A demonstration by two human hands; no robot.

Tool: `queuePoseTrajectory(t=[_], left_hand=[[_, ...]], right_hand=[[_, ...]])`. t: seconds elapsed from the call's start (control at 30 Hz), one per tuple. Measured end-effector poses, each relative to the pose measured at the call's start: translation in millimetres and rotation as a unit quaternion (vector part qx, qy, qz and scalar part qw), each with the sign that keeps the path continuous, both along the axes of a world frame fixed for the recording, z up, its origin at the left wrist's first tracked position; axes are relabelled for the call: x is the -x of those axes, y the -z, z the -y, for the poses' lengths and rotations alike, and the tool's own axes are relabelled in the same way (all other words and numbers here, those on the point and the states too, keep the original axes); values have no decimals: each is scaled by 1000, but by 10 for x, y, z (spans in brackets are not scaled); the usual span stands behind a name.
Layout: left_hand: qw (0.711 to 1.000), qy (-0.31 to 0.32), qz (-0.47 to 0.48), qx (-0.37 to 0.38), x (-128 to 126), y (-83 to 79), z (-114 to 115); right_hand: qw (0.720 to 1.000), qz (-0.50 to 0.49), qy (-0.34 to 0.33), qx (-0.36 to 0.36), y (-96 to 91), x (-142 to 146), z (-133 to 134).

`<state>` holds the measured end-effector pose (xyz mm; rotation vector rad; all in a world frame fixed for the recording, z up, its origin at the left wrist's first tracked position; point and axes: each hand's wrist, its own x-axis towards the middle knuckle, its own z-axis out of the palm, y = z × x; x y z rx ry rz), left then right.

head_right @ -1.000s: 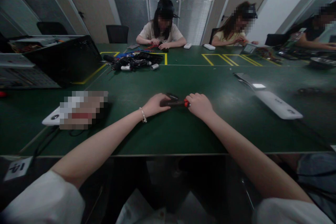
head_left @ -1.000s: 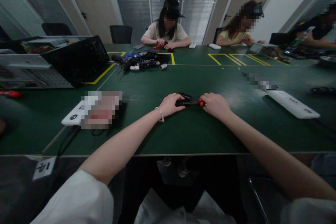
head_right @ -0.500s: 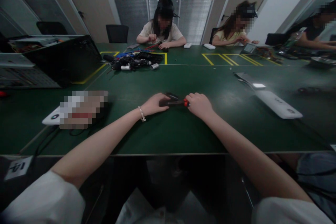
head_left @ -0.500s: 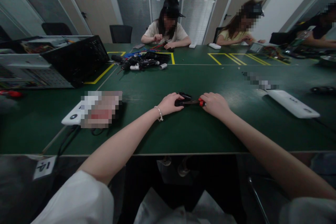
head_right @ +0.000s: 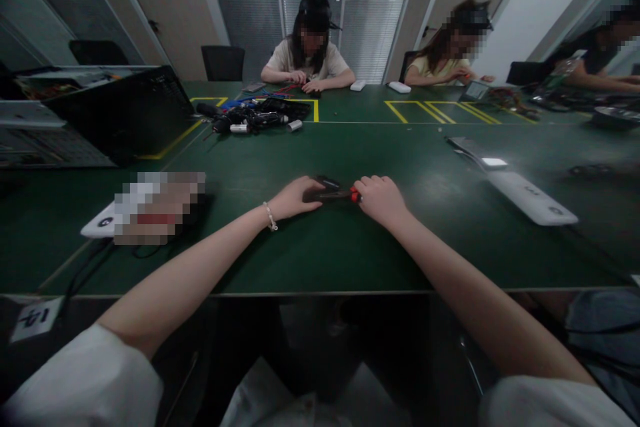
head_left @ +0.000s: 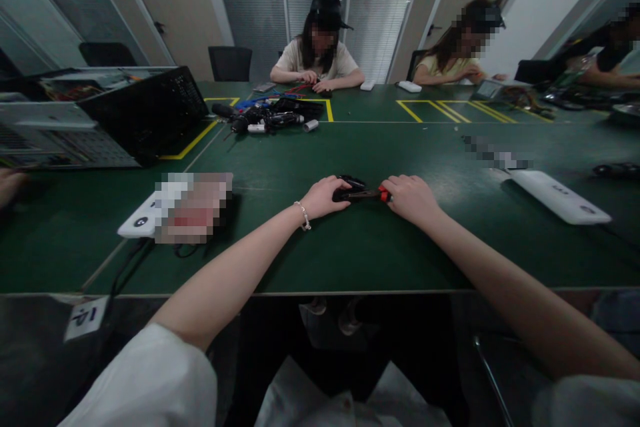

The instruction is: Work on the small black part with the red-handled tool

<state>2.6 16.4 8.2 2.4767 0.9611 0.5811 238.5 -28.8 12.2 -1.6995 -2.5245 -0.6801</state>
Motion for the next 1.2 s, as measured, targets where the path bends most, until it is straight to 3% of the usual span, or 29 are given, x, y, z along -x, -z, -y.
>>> queuePoseTrajectory(t=[0.7,1.2], left_hand=[[1000,0,-11,-24,-9,61,-36],[1000,-5,-15,-3,7,49,-55]], right_hand=[[999,-2,17,31,-17,14,-6],[999,-14,19,34,-28,38,8]])
